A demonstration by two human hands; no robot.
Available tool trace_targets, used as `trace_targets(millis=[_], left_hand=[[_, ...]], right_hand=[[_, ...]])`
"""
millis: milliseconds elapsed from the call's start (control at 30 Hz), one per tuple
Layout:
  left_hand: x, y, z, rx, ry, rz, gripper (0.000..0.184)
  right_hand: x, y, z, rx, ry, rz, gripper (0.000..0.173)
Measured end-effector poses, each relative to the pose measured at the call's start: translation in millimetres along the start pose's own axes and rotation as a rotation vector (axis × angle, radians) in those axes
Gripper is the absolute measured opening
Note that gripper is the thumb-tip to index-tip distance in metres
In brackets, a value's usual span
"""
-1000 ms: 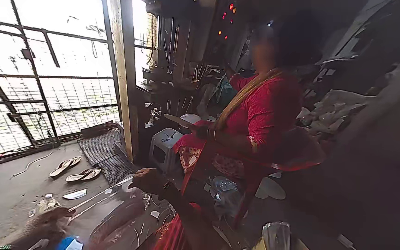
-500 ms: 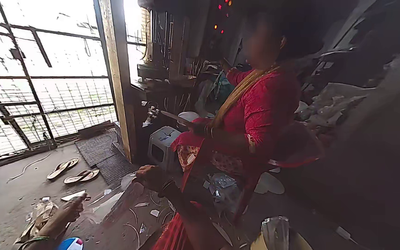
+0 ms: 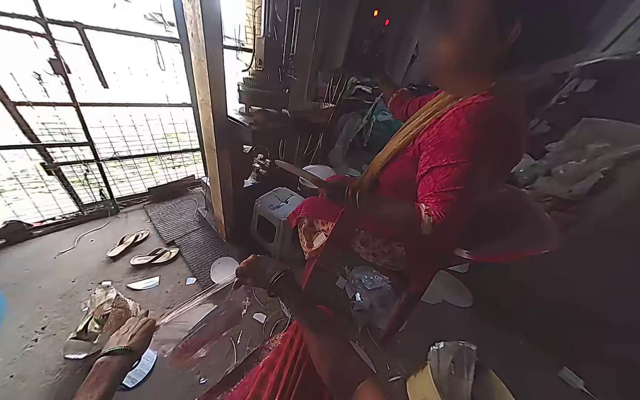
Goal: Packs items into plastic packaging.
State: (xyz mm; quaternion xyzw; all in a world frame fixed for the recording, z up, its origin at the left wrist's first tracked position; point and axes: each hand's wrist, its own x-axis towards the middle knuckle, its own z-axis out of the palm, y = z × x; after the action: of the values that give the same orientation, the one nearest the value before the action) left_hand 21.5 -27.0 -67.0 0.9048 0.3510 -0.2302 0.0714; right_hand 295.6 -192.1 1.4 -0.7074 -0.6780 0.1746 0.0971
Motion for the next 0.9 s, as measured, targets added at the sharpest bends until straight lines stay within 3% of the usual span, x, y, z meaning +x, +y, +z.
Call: trace_targets(millis=[233, 300, 400, 567, 667, 900], left_hand=[[-4.1, -18.3, 14.9, -0.167, 0.251, -0.083, 0.034], [-13.8, -11.8, 1.3, -0.103, 0.129, -0.135, 0.032], [-4.4, -15.6, 0.1, -0.046, -0.036, -0.205, 0.031], [-2.1, -20.7, 2.2, -0.058, -0.105, -0.203, 0.032], [-6.6, -18.0, -1.9, -0.042, -0.104, -0.213, 0.031], [1.2, -46.7, 2.7, -0.071, 0.107, -0.19, 0.026]], right_hand=[[18.3, 15.2, 16.1, -0.001, -0.125, 0.115, 0.025], [20.4, 7.9, 24.7, 0.04, -0.138, 0.187, 0.025], [24.3, -0.5, 28.9, -0.051, -0.122, 0.141, 0.022], [29.9, 15.1, 43.8, -0.132, -0.031, 0.052, 0.021], [32.9, 12.7, 44.1, -0.09, -0.12, 0.113, 0.025], [28.9, -5.4, 62.6, 0.086, -0.188, -0.263, 0.022]])
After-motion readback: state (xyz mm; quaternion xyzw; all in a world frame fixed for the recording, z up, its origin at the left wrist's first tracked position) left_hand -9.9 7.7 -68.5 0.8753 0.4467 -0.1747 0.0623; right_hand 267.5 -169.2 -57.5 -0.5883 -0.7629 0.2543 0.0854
